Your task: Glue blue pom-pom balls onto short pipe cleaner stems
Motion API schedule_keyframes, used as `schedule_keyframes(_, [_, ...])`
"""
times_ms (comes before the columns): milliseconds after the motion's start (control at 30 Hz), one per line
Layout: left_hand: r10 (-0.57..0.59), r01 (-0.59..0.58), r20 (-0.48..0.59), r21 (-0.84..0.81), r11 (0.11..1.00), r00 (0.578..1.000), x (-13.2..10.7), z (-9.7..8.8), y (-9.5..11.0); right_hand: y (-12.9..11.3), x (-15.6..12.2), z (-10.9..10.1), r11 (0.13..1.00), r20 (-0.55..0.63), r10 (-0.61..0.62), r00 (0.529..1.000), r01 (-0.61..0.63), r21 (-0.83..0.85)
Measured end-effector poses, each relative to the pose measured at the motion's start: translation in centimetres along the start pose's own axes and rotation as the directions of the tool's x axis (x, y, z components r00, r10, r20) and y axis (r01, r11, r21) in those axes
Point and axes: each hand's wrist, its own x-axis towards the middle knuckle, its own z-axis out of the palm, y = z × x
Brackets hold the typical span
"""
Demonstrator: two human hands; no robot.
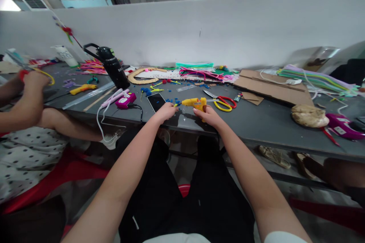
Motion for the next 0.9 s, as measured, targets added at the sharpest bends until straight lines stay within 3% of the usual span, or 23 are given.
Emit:
schedule_keyframes(167, [0.013,-0.013,0.001,0.001,1.0,1.0,0.0,-0.2,0.1,-0.6,-0.3,0.1,0.994,-0.046,0.001,0.999,-0.006,-0.109])
schedule_keyframes(267, [0.033,-0.034,-0.023,-0.052,0.998,0.999,0.1,-0.3,0.2,-1.1,-0.3,0.1,0.965,-0.183,-0.037,0.982,-0.012,-0.262])
schedule_keyframes(367, [0.072,-0.074,-0.02,-0.135,0.988,0.997,-0.1,-0.5,0.4,-1.1,0.3,-0.3,0.887,-0.299,-0.155,0.942,-0.001,-0.461])
schedule_keyframes(467, [0.102,-0.099,0.004,-0.212,0.972,0.995,-0.4,-0.6,0.8,-0.6,1.3,-1.0,0.803,-0.263,-0.236,0.935,0.035,-0.596])
schedule_keyframes(567, [0.109,-0.094,0.041,-0.281,0.955,0.993,-0.9,-0.7,1.3,0.0,2.4,-1.8,0.782,-0.223,-0.189,0.956,0.01,-0.623])
schedule_keyframes(733, [0.125,-0.072,0.106,-0.404,0.912,0.987,-1.6,-0.7,1.9,0.5,2.9,-2.5,0.753,-0.315,-0.082,0.945,-0.148,-0.641])
schedule_keyframes(900, [0.147,-0.071,0.124,-0.476,0.876,0.981,-1.6,-0.7,1.9,0.6,1.4,-2.6,0.82,-0.351,-0.104,0.931,-0.119,-0.56])
